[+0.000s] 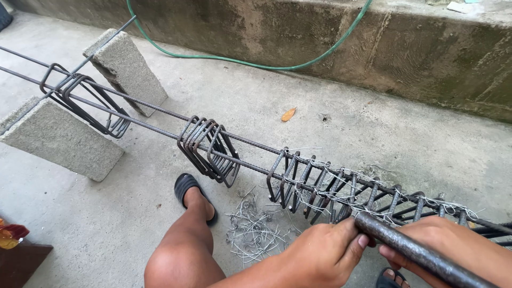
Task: Tying rebar stirrups to longitudinal bars using wire and a twisting tool
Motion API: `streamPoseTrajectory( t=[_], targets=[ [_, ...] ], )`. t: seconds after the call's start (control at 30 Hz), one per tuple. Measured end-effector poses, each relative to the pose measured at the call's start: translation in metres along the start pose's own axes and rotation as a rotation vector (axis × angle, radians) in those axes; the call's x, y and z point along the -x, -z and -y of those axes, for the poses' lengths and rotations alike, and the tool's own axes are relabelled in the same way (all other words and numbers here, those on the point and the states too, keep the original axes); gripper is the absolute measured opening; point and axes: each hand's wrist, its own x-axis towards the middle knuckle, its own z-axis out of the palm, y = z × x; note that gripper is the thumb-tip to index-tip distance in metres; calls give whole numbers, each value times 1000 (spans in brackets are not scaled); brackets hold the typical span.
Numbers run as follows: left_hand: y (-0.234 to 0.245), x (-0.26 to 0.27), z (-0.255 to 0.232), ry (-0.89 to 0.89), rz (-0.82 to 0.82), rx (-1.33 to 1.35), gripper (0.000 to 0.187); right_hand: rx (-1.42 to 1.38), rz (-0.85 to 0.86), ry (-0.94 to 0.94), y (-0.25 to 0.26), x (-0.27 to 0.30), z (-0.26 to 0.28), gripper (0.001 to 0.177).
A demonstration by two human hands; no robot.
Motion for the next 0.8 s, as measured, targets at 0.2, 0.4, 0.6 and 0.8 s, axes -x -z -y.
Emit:
streamPoseTrajectory(
  t=[0.2, 0.4, 0.6, 0.8],
  targets=[
    [0, 5, 1, -1, -30, 115, 14, -42, 161, -81, 16, -7, 30, 33],
    [3, 0, 3, 32, -71, 330, 17, -158, -11, 102, 25, -12, 48, 31],
    [16, -1, -5, 70, -106, 26, 17, -101, -63, 79, 28, -17, 50, 41],
    [3, 4, 11, -113, 76, -228, 20, -185, 123, 171, 39, -7, 41, 42]
  ],
)
